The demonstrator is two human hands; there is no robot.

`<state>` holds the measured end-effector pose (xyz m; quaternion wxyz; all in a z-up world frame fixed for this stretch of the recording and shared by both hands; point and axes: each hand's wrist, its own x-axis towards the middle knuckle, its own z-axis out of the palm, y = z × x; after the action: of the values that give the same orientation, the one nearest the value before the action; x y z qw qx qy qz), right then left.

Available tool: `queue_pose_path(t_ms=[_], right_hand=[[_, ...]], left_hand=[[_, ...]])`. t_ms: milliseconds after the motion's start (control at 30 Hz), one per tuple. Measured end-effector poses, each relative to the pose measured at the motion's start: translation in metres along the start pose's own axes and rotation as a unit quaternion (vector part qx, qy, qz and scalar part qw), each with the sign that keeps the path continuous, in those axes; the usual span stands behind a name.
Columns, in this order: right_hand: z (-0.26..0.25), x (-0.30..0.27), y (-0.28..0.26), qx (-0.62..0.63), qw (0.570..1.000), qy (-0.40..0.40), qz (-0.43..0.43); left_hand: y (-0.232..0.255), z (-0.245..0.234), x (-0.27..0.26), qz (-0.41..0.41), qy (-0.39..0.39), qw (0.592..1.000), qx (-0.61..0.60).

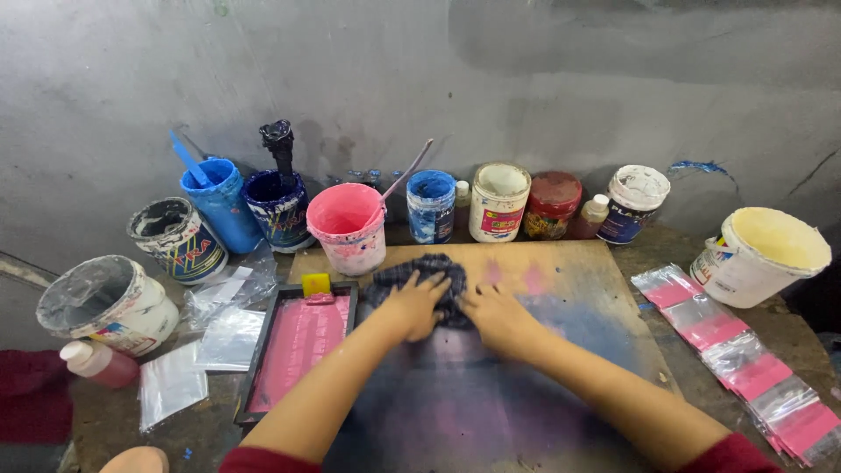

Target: The person wipes a wooden board with a dark cloth, then places a clear plastic sheet on it. They then use a yellow squeegee to spread pink ink evenly across a screen printing frame.

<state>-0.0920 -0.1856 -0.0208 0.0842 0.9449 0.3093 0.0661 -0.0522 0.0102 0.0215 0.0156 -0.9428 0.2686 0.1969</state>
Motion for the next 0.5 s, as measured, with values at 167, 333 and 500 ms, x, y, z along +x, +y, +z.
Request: queue_pose_path(t_ms=[167, 333, 500], right_hand=[[0.02, -0.051, -0.036, 0.039, 0.99, 0.063, -0.118], [0.012, -0.107, -0.082, -0.016, 0.976, 0.026, -0.214], [0.038, -0.117, -0.09, 0.005, 0.954, 0.213, -0.211]], left_hand=[[0.023, 0.035, -0.07, 0.038, 0.001, 0.999, -0.034], [0.039, 0.061, -0.133, 0.128, 0.009, 0.99, -0.053], [0.022, 0.134, -0.119, 0.054, 0.224, 0.967, 0.106]])
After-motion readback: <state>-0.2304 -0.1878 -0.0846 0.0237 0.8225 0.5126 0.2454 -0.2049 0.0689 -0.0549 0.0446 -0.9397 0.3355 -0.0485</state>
